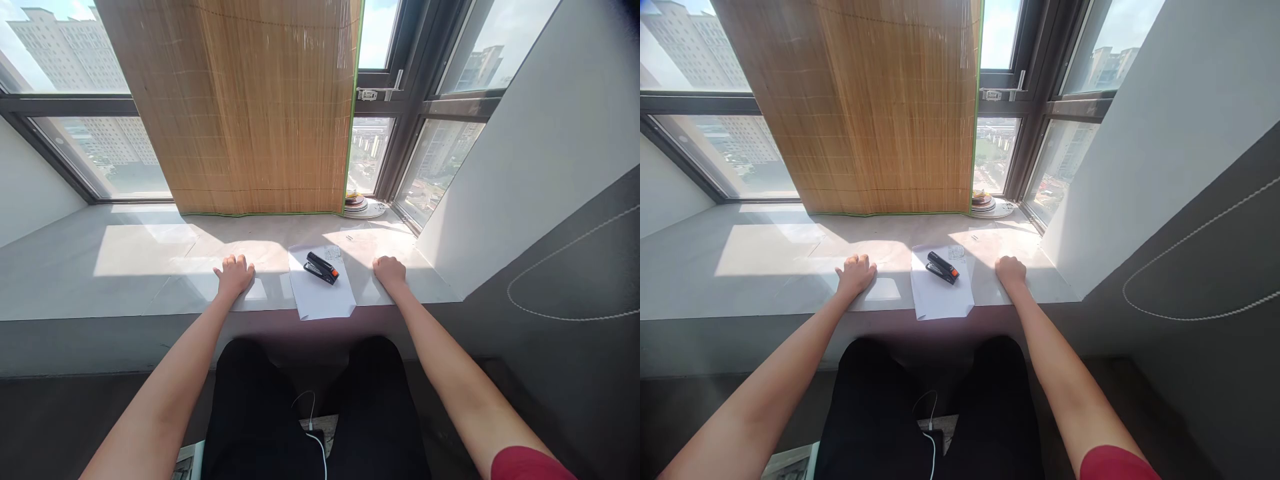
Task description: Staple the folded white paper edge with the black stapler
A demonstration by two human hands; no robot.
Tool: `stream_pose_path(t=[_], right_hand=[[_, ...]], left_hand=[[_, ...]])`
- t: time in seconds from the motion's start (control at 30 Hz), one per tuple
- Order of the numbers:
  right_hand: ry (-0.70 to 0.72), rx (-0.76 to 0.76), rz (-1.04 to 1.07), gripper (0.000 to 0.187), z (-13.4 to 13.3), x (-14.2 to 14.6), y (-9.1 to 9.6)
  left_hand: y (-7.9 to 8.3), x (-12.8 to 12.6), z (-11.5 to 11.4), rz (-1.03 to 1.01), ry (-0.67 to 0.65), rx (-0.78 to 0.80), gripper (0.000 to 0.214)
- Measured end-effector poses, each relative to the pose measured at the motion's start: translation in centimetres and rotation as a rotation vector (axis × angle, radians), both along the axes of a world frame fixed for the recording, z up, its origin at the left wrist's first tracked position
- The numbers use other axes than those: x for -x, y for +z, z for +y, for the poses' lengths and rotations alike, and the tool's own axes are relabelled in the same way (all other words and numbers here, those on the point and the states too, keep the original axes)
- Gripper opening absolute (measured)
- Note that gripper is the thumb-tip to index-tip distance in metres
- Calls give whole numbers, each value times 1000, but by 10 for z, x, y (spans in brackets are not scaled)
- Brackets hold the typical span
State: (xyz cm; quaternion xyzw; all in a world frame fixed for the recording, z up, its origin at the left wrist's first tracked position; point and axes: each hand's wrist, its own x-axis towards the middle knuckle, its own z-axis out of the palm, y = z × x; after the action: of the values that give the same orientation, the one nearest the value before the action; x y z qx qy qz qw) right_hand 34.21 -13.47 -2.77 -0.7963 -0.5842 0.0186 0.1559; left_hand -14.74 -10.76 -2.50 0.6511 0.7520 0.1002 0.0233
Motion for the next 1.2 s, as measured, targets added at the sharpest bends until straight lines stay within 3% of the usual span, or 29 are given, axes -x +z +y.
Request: stream_pose_path(t=[0.07, 0.2, 0.3, 0.4, 0.5, 0.67, 0.87, 0.93, 1.0, 1.07, 1.2], right_hand=[[58, -77, 70, 44, -4, 19, 1], [367, -282, 396, 51, -13, 84, 3], [516, -215, 539, 42, -15, 130, -1], [522, -154, 495, 30, -13, 147, -6], [483, -151, 463, 22, -12, 131, -10], [366, -165, 404, 17, -22, 76, -10], [384, -210, 483, 41, -20, 27, 0], [270, -216, 429, 53, -14, 3, 3], [78, -103, 261, 65, -9, -24, 2], [-40, 58, 80, 60, -5, -46, -1], [-51, 157, -94, 52, -1, -60, -11]], left_hand=[[-1, 0, 1, -2, -3, -12, 56], [-3, 1, 3, -1, -7, -27, 54], [-4, 2, 3, 10, -3, -26, 54], [-5, 2, 4, 22, 6, -32, 54], [-6, 3, 4, 22, 6, -38, 54], [-7, 2, 5, 24, 6, -56, 54], [-6, 3, 5, 17, 7, -46, 52], [-7, 3, 6, 25, 6, -45, 52], [-8, 3, 7, 36, 3, -50, 52], [-8, 4, 8, 39, 3, -52, 52], [-10, 4, 9, 34, 0, -41, 56]])
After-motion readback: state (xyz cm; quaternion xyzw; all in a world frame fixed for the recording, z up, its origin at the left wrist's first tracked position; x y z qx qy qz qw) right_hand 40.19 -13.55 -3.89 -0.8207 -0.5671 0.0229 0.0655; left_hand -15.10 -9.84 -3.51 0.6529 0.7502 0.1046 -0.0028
